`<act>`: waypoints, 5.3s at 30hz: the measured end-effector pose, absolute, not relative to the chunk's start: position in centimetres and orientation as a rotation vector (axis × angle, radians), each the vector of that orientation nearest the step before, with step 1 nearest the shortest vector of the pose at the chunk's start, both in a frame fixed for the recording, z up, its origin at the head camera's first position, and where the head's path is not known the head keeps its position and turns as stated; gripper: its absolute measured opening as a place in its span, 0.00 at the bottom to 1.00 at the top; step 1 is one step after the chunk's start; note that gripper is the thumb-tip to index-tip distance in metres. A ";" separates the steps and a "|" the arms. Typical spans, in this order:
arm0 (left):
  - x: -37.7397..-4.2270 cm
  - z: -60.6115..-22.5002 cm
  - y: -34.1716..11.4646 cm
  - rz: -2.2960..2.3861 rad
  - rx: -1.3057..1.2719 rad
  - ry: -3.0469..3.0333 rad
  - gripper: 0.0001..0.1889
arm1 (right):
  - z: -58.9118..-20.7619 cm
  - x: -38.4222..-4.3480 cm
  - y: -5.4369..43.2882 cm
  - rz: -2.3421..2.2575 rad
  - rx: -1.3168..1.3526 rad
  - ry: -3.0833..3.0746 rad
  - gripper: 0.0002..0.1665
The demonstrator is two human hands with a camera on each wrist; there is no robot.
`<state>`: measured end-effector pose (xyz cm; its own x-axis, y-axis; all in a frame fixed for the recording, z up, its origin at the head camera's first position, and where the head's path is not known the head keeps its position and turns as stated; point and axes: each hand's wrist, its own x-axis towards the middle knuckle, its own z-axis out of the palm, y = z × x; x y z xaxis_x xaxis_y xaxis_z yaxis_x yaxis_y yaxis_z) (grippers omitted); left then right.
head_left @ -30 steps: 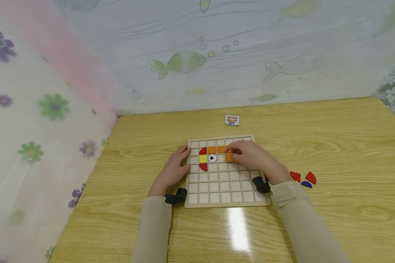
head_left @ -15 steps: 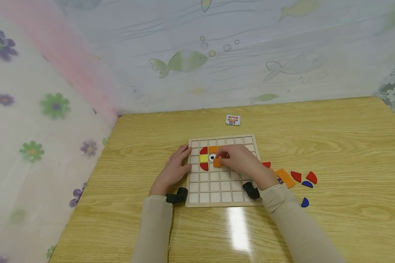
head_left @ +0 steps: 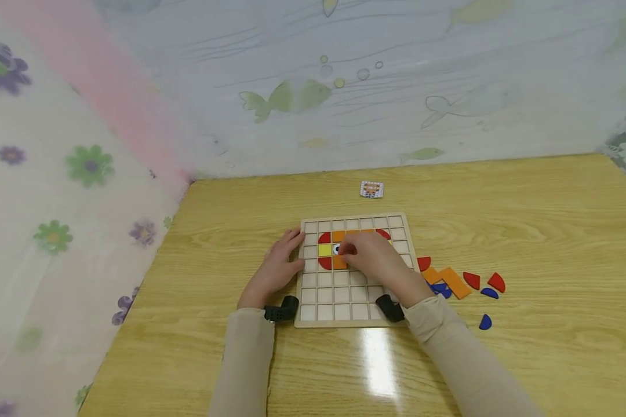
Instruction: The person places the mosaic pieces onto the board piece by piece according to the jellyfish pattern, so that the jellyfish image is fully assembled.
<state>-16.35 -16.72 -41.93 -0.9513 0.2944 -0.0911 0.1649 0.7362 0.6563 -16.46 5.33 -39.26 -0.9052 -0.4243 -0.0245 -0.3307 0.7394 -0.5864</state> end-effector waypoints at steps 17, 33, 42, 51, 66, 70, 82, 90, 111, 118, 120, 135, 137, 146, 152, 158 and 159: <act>-16.2 -41.6 -16.5 1.005 0.355 2.748 0.31 | -38.9 -16.4 5.8 -0.879 -0.713 2.742 0.07; -16.4 -41.7 -16.5 0.986 0.341 2.749 0.32 | -38.1 -16.6 10.4 -0.881 -0.728 2.740 0.12; -16.3 -41.7 -16.3 0.997 0.314 2.741 0.32 | -38.0 -15.9 14.0 -0.832 -0.659 2.766 0.12; -16.3 -41.8 -16.5 0.986 0.313 2.747 0.32 | -38.2 -15.2 16.9 -0.812 -0.607 2.763 0.10; -16.2 -41.7 -16.5 1.016 0.290 2.719 0.32 | -38.0 -14.7 21.6 -0.796 -0.574 2.646 0.15; -16.1 -41.5 -16.5 1.010 0.300 2.720 0.32 | -38.0 -14.8 22.4 -0.767 -0.551 2.561 0.19; -16.1 -41.5 -16.4 0.991 0.309 2.750 0.32 | -38.7 -15.1 22.2 -0.748 -0.588 2.512 0.22; -16.2 -41.6 -16.5 0.988 0.335 2.767 0.32 | -38.7 -15.2 22.2 -0.741 -0.519 2.590 0.16; -16.2 -41.6 -16.4 1.013 0.334 2.748 0.32 | -39.1 -15.4 21.9 -0.820 -0.505 2.615 0.13; -16.2 -41.4 -16.5 1.015 0.319 2.741 0.31 | -39.0 -15.6 21.7 -0.815 -0.572 2.660 0.08; -16.1 -41.4 -16.6 1.008 0.312 2.740 0.31 | -38.9 -15.7 21.7 -0.821 -0.577 2.678 0.06; -16.3 -41.7 -16.5 1.006 0.345 2.749 0.32 | -38.0 -16.5 19.6 -0.789 -0.493 2.751 0.16; -16.3 -41.7 -16.5 1.008 0.353 2.748 0.32 | -38.0 -16.7 19.1 -0.802 -0.485 2.741 0.16; -16.3 -41.7 -16.6 0.997 0.352 2.745 0.32 | -37.8 -17.6 16.7 -0.846 -0.519 2.706 0.14; -16.4 -41.6 -16.5 1.013 0.336 2.732 0.31 | -37.2 -18.4 15.4 -0.965 -0.486 2.635 0.15; -16.3 -41.7 -16.5 0.997 0.338 2.739 0.31 | -36.8 -18.7 14.3 -1.046 -0.538 2.606 0.15; -16.3 -41.7 -16.5 0.999 0.338 2.740 0.31 | -36.8 -18.7 14.0 -1.042 -0.552 2.603 0.15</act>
